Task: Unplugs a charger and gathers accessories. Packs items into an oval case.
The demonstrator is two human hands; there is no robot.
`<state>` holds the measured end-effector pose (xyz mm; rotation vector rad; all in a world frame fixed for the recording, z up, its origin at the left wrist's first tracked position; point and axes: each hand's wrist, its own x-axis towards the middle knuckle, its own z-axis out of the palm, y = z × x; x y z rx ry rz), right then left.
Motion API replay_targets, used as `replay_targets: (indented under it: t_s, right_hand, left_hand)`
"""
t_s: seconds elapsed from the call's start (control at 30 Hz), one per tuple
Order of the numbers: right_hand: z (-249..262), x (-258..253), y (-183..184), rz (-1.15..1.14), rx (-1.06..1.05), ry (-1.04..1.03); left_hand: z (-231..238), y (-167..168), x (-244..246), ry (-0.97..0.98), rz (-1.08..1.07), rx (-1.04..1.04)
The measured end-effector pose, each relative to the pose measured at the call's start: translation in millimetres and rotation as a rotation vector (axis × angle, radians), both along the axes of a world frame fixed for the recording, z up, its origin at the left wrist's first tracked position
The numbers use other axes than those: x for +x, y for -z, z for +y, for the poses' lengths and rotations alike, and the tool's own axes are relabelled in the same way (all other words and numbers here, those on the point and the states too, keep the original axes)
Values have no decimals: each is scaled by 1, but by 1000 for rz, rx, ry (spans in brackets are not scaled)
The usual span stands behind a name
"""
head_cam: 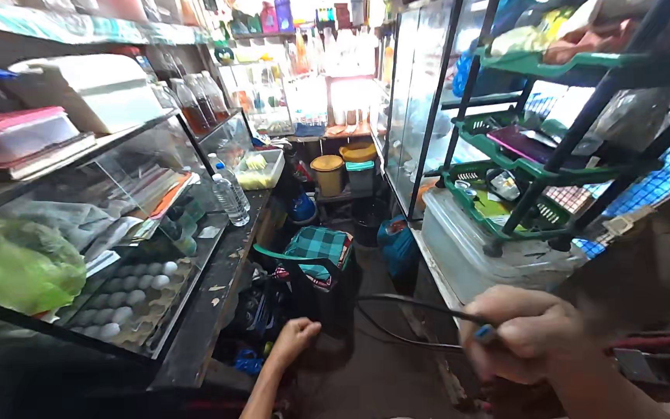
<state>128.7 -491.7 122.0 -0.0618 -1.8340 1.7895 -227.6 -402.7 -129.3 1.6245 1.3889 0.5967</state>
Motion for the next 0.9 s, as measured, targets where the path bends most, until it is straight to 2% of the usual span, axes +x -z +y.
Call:
replay_targets:
  t_s: [0.07, 0.17, 0.23, 0.3, 0.37, 0.47, 0.63, 0.73, 0.9]
  right_hand:
    - [10, -1, 19, -205, -29, 29]
    - [30, -15, 53, -514, -108, 218]
    - [40, -36, 77, -559, -194, 373]
    - [49, -64, 94, -507, -267, 545]
    - [62, -93, 104, -387, -345, 678]
    - [76, -127, 102, -239, -421, 830]
    - [81, -156, 96, -6, -507, 932]
    - [85, -166, 82, 89, -537, 959]
    - [101, -165, 51, 187, -458, 887]
  left_hand:
    - [17, -44, 10, -169, 2, 125]
    - [25, -105, 37, -408, -194, 224]
    - [19, -133, 63, -472, -399, 206]
    - [7, -149, 88, -445, -516, 185]
    - [-4, -151, 108, -397, -506, 239]
    - [-16, -146, 121, -351, -300, 428]
    - [-22, -142, 111, -389, -56, 711]
    - [-25, -136, 105, -335, -140, 757]
    - [-43, -112, 84, -306, -554, 677]
